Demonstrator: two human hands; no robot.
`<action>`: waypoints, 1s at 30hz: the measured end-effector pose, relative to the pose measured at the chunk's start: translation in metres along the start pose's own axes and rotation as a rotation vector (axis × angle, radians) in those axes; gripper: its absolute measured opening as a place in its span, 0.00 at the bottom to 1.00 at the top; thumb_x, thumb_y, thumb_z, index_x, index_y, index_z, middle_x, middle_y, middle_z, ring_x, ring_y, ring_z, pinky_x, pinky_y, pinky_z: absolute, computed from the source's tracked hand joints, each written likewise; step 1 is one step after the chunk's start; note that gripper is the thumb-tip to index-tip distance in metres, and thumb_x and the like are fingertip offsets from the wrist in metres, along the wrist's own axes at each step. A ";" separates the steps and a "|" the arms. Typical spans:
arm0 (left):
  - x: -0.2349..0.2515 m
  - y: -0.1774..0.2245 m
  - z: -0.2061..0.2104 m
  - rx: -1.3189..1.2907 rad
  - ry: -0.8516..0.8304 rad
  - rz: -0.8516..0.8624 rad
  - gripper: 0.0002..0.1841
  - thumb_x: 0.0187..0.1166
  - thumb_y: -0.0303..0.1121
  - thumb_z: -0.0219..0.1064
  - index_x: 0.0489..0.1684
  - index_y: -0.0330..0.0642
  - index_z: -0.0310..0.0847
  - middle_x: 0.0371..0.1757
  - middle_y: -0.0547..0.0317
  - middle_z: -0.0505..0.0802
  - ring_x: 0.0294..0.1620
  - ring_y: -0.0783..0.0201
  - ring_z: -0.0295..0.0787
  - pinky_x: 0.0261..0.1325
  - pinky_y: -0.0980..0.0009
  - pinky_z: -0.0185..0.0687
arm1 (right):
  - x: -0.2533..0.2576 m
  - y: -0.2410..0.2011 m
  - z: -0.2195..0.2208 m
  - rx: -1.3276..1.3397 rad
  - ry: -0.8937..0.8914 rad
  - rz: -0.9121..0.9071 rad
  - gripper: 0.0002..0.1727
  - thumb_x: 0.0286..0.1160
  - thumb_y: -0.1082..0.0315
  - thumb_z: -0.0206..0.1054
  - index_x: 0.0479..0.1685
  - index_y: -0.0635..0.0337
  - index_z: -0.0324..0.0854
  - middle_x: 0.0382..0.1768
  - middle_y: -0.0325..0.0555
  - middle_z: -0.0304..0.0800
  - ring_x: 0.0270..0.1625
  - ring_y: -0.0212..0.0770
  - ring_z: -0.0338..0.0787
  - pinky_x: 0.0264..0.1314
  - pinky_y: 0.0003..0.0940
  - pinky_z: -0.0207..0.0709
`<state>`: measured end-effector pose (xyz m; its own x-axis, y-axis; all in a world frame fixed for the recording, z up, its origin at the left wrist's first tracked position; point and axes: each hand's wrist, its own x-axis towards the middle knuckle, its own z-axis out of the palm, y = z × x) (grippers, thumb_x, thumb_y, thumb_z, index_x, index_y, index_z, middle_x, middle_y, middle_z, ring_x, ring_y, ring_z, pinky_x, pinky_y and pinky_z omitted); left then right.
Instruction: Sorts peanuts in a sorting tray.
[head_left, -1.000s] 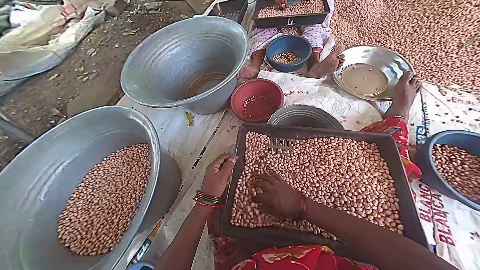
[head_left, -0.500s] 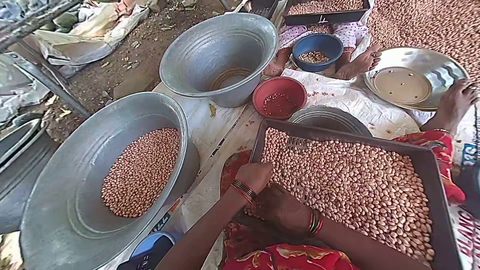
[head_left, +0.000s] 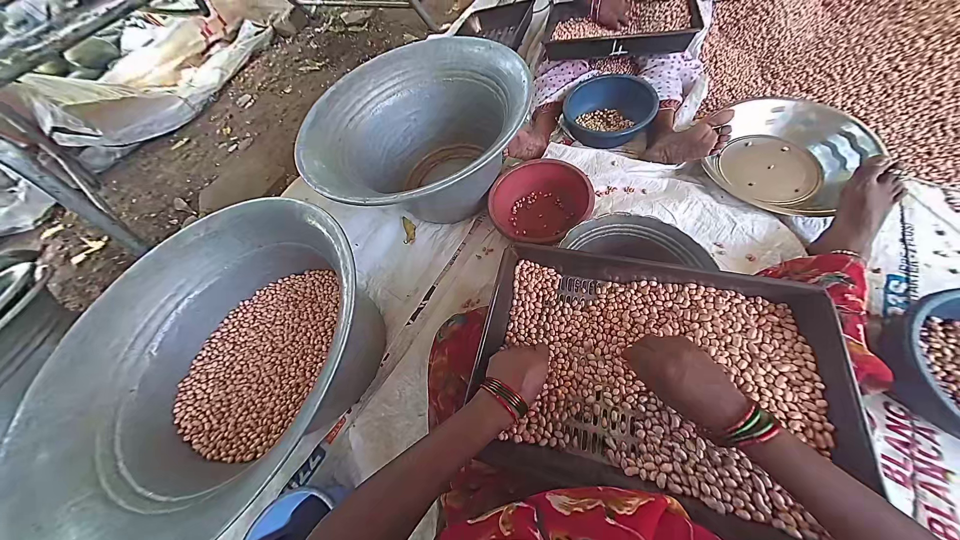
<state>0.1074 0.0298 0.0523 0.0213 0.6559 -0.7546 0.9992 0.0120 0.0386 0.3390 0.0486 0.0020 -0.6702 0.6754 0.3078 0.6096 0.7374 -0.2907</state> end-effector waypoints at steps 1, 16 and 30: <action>-0.001 0.000 -0.001 0.000 0.001 -0.004 0.20 0.95 0.29 0.42 0.78 0.34 0.69 0.67 0.33 0.87 0.70 0.35 0.85 0.65 0.40 0.80 | 0.012 -0.004 0.004 0.058 0.015 0.011 0.09 0.70 0.75 0.65 0.32 0.68 0.91 0.29 0.59 0.92 0.31 0.60 0.95 0.31 0.55 0.86; 0.007 -0.037 0.030 -2.046 0.187 0.351 0.18 0.87 0.24 0.39 0.30 0.47 0.73 0.09 0.76 0.75 0.07 0.83 0.66 0.12 0.87 0.62 | 0.160 -0.033 0.063 0.150 -0.301 0.213 0.17 0.86 0.75 0.53 0.62 0.75 0.83 0.62 0.73 0.87 0.67 0.72 0.87 0.66 0.63 0.78; 0.011 -0.039 0.023 -2.345 -0.035 0.284 0.24 0.97 0.40 0.32 0.37 0.45 0.73 0.13 0.69 0.79 0.06 0.81 0.67 0.10 0.88 0.61 | 0.174 -0.015 0.018 0.215 -0.415 0.365 0.20 0.92 0.70 0.50 0.71 0.69 0.82 0.67 0.67 0.86 0.71 0.64 0.86 0.75 0.59 0.73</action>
<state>0.0693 0.0197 0.0273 0.1235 0.7869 -0.6046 -0.7360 0.4813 0.4762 0.2052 0.1552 0.0436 -0.5690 0.7939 -0.2145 0.7616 0.4103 -0.5017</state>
